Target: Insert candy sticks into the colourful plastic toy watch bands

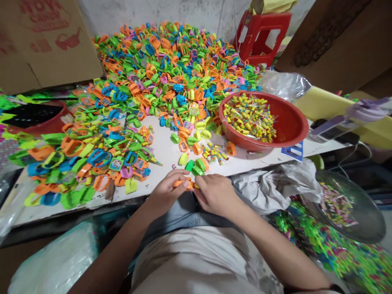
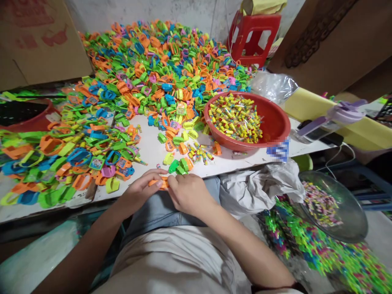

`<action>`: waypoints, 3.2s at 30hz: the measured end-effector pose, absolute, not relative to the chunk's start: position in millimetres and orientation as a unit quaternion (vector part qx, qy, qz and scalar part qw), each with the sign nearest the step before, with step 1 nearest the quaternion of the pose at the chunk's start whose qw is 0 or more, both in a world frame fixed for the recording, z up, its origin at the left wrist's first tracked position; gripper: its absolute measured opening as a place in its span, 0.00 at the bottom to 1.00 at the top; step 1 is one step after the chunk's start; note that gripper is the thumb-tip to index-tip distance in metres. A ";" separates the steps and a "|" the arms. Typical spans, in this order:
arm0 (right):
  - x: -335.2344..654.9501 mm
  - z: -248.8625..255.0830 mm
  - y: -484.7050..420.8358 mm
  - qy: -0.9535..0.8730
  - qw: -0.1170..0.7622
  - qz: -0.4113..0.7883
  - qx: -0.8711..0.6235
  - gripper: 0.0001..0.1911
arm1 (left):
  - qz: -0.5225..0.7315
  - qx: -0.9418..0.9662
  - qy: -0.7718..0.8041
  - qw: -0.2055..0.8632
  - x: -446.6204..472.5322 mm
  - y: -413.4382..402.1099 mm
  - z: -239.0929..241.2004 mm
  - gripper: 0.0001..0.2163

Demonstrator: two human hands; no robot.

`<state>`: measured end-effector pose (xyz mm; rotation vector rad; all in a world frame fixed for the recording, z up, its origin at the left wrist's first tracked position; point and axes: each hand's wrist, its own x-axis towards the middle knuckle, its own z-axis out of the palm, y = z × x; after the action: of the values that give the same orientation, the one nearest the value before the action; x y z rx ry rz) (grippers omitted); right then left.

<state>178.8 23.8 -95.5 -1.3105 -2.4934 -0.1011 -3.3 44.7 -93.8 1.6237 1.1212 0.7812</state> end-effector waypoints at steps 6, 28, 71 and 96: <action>181.1 -89.8 26.1 -0.864 0.191 0.066 -0.461 0.16 | 0.336 0.669 0.425 0.510 -9.7 51.3 -95.3 0.12; 168.2 -88.7 12.4 -0.849 0.196 0.092 -0.481 0.12 | 0.277 0.737 0.380 0.485 -36.8 40.6 -91.3 0.14; 186.6 -169.6 59.6 -0.656 0.431 0.389 -0.482 0.12 | 0.320 0.742 0.556 0.194 -6.4 120.5 -165.8 0.13; 155.8 -112.5 20.6 -0.640 0.551 0.248 -0.474 0.07 | 0.486 0.435 0.392 0.649 -3.1 51.3 -106.3 0.25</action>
<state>155.8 20.6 -112.5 -1.1209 -1.5151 0.5877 -3.1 51.3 -106.3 0.9890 0.8903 1.1053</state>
